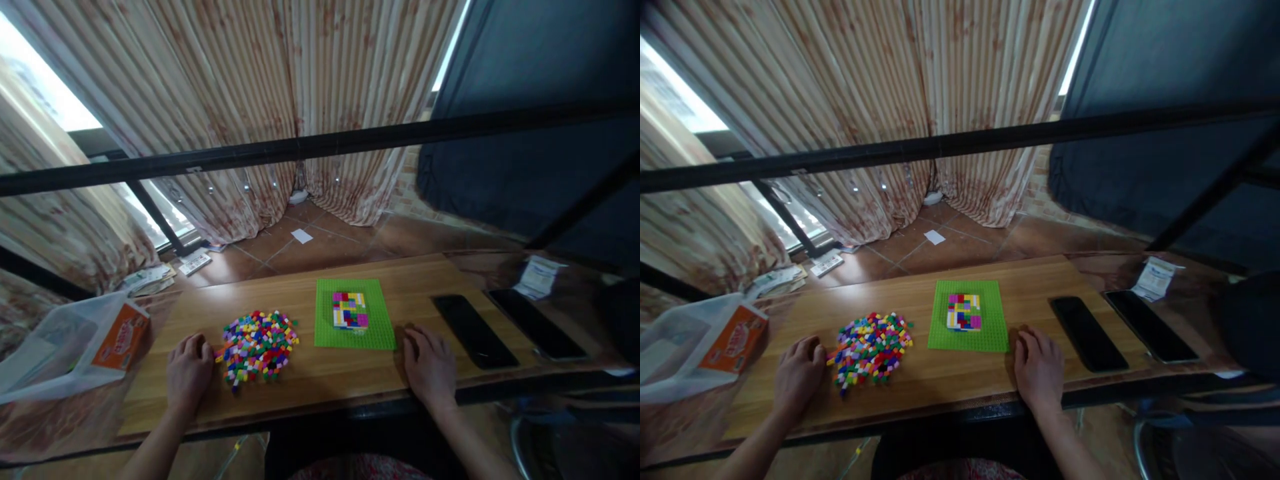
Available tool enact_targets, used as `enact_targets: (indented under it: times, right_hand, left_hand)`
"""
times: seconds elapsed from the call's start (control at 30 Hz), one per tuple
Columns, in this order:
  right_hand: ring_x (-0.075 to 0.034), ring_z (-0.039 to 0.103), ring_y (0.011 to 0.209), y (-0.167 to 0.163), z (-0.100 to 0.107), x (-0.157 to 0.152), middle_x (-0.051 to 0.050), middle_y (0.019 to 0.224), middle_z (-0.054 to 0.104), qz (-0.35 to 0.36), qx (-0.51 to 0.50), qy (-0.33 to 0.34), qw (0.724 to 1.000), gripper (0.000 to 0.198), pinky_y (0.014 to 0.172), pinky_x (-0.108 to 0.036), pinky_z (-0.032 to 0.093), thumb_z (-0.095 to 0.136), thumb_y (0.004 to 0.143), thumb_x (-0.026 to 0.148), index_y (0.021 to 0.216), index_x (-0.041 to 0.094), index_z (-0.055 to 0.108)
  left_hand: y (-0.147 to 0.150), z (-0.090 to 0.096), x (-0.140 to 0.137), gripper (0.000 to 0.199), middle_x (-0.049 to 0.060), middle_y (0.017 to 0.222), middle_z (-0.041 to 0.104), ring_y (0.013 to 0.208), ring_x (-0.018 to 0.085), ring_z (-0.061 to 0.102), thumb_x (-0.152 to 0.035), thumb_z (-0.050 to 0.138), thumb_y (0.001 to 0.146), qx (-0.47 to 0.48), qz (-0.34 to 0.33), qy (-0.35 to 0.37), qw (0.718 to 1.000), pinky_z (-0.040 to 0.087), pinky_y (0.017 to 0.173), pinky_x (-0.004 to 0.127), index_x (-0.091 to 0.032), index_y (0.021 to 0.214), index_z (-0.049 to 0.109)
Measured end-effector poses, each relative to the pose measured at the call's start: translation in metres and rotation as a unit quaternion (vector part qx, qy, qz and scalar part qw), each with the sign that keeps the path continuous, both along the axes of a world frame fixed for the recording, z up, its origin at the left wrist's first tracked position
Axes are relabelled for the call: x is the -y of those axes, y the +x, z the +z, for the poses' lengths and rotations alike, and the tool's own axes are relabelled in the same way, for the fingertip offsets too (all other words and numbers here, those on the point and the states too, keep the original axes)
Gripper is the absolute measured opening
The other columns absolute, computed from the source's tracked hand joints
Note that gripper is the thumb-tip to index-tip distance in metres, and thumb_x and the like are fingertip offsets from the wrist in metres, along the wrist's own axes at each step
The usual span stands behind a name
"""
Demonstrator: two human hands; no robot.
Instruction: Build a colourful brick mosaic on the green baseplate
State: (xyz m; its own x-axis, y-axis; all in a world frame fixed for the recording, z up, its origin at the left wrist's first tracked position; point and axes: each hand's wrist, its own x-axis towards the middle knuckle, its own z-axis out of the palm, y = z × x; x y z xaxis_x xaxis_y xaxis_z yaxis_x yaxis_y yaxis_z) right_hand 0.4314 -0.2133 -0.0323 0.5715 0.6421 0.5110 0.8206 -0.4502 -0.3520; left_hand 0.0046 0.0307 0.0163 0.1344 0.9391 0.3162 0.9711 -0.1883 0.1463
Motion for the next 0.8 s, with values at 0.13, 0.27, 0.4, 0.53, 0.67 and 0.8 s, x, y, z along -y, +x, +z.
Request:
enact_targets:
  times: [0.13, 0.27, 0.4, 0.53, 0.67, 0.8]
  right_hand:
    - [-0.029, 0.053, 0.102, -0.004, 0.003, -0.001, -0.011, 0.114, 0.064, -0.008, 0.008, -0.005, 1.0, 0.029, 0.088, -0.045, 0.04, 0.045, 0.088, 0.034, 0.102, 0.019, 0.066]
    - [-0.029, 0.053, 0.105, -0.005, 0.006, 0.0, -0.01, 0.114, 0.064, -0.003, 0.002, -0.013, 1.0, 0.028, 0.089, -0.045, 0.039, 0.046, 0.088, 0.031, 0.104, 0.02, 0.066]
    - [-0.03, 0.053, 0.106, -0.005, 0.007, 0.002, -0.01, 0.116, 0.063, -0.002, -0.005, -0.022, 1.0, 0.027, 0.09, -0.046, 0.039, 0.047, 0.088, 0.031, 0.106, 0.021, 0.065]
    - [-0.029, 0.055, 0.105, -0.006, 0.009, 0.004, -0.01, 0.114, 0.065, 0.009, -0.01, -0.017, 1.0, 0.025, 0.09, -0.045, 0.04, 0.049, 0.088, 0.03, 0.106, 0.022, 0.065]
    - [-0.028, 0.057, 0.102, -0.006, 0.011, 0.006, -0.009, 0.113, 0.066, 0.016, -0.004, -0.017, 1.0, 0.024, 0.089, -0.045, 0.041, 0.05, 0.088, 0.028, 0.107, 0.023, 0.064]
    - [-0.029, 0.058, 0.102, -0.006, 0.012, 0.007, -0.01, 0.112, 0.066, 0.011, 0.002, -0.025, 1.0, 0.024, 0.088, -0.047, 0.042, 0.05, 0.089, 0.029, 0.107, 0.023, 0.064]
  left_hand:
    - [0.0, 0.002, -0.001, 0.041, 0.015, 0.116, 0.062, 0.119, 0.03, 0.052, -0.039, 0.032, 0.087, 0.008, 0.007, -0.023, 1.0, 0.04, 0.102, 0.045, -0.016, 0.107, 0.06]
    - [0.001, 0.004, -0.003, 0.038, 0.013, 0.114, 0.063, 0.12, 0.031, 0.052, -0.039, 0.035, 0.083, 0.032, 0.0, -0.034, 0.999, 0.039, 0.105, 0.049, -0.021, 0.106, 0.059]
    - [0.007, 0.009, -0.001, 0.044, 0.014, 0.121, 0.06, 0.124, 0.034, 0.049, -0.044, 0.033, 0.082, 0.034, 0.024, -0.063, 0.997, 0.036, 0.108, 0.05, -0.021, 0.111, 0.058]
    - [0.016, 0.016, 0.001, 0.047, 0.004, 0.123, 0.061, 0.126, 0.032, 0.048, -0.046, 0.035, 0.079, 0.061, 0.058, -0.073, 0.994, 0.034, 0.11, 0.05, -0.038, 0.122, 0.052]
    - [0.018, 0.015, -0.002, 0.057, -0.007, 0.134, 0.056, 0.128, 0.034, 0.045, -0.047, 0.038, 0.074, 0.086, 0.078, -0.09, 0.989, 0.031, 0.112, 0.05, -0.05, 0.131, 0.043]
    - [0.013, 0.008, -0.004, 0.058, -0.014, 0.143, 0.046, 0.131, 0.033, 0.042, -0.047, 0.037, 0.075, 0.089, 0.07, -0.083, 0.99, 0.028, 0.113, 0.047, -0.052, 0.133, 0.041]
